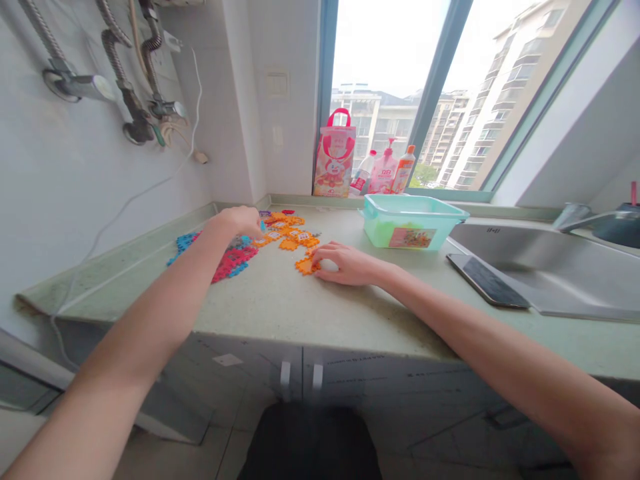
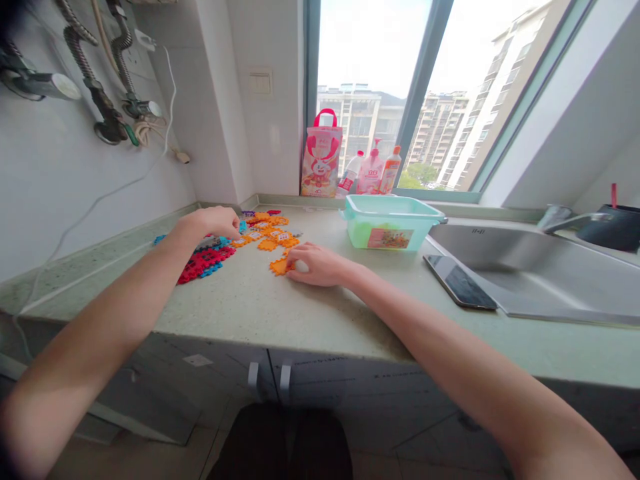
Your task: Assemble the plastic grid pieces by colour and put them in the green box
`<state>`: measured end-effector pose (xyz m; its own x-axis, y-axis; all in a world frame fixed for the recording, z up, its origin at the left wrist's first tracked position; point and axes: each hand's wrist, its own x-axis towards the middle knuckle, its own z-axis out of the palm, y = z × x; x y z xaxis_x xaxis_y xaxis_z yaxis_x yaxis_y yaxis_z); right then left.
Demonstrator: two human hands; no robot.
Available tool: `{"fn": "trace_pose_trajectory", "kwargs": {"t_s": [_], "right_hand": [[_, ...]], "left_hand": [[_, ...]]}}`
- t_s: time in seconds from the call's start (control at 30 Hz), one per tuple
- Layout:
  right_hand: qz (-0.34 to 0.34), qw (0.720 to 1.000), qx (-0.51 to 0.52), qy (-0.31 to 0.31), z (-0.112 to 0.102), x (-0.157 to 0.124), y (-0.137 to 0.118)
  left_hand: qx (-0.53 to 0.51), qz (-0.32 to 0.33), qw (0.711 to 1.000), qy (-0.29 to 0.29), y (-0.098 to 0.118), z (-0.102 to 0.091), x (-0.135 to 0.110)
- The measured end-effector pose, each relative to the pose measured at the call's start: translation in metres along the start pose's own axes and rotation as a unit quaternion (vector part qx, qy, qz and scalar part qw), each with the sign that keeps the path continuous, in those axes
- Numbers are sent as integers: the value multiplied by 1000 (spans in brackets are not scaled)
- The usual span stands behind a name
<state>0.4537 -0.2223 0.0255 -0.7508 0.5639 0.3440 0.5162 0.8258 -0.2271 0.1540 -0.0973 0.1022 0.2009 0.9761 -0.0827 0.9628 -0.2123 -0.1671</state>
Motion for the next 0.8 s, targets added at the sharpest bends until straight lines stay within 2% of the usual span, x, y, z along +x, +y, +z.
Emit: {"fn": "trace_pose_trajectory", "kwargs": {"t_s": [0.1,0.17,0.33,0.67,0.73,0.8], "right_hand": [[9,1000,-7,4,-3,-5,12],[17,1000,-14,4,-6,-8,18],[22,1000,-9,3,-12,-12,27],[54,998,-31,16,-20,-20,44],[57,998,-32,17,-20,-21,44],[56,998,-32,18,-21,-21,44]], "left_hand": [[26,6,996,89,15,9,4],[37,28,994,97,22,16,8],[48,61,994,74,32,23,14],[-19,142,990,-5,55,7,-9],[-28,135,990,36,52,10,-4],[-13,106,987,120,46,16,4]]}}
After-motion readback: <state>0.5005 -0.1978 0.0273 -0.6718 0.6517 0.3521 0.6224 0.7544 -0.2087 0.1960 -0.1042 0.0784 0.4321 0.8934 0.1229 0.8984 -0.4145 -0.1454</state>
